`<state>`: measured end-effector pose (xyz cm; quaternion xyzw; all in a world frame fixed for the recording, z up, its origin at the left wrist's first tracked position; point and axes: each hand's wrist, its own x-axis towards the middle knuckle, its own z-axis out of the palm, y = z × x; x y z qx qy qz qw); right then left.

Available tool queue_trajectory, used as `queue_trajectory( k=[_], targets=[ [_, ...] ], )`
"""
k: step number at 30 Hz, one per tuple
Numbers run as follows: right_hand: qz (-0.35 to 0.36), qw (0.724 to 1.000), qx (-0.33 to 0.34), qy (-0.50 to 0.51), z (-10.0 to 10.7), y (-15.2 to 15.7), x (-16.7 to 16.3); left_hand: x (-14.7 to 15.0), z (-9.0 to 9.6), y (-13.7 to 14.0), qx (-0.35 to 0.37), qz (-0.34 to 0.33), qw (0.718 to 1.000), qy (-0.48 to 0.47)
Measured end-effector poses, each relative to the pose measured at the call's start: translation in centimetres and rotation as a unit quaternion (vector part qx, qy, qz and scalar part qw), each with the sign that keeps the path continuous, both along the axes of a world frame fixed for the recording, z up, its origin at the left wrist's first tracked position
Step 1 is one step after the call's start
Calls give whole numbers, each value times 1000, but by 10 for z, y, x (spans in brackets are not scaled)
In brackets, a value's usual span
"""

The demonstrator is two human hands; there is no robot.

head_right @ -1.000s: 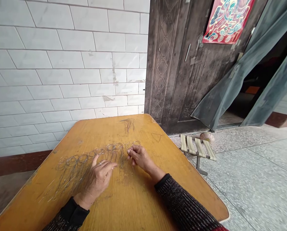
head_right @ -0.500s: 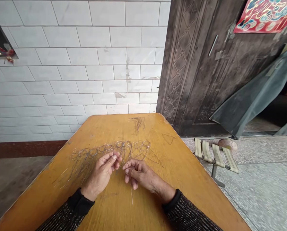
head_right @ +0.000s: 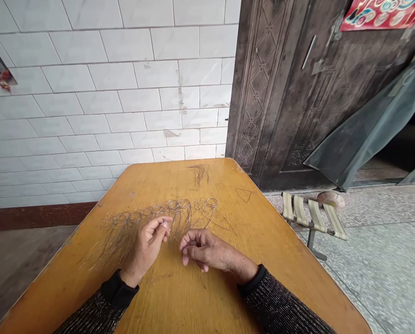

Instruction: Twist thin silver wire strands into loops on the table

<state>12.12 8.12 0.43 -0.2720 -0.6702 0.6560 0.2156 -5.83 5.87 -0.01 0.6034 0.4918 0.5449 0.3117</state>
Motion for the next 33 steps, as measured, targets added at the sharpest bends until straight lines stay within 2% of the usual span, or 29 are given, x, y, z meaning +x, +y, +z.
queue_trajectory(
  k=[4,11,13,15,18,21,24,28,33],
  targets=[
    [-11,999,0,50,1,-5,-6,6,-3,-4,22,20,995,96],
    [-84,992,28,85,4,-4,-5,6,-4,-5,74,15,990,116],
    [-102,990,31,87,4,-2,-4,6,-2,-5,49,-7,996,68],
    [-114,989,34,91,4,0,-1,7,0,-6,-23,-50,998,-35],
    [-125,987,34,100,4,3,3,8,3,-6,-133,-131,959,-212],
    [-125,988,22,94,6,6,8,3,5,-4,-176,-185,925,-282],
    [-116,991,1,73,9,8,15,-8,10,-1,-192,-203,924,-260],
    [-97,994,-19,51,9,10,21,-20,16,0,-195,-182,940,-211],
    [-95,994,-31,48,8,10,18,-18,13,0,-150,-149,976,-45]
  ],
)
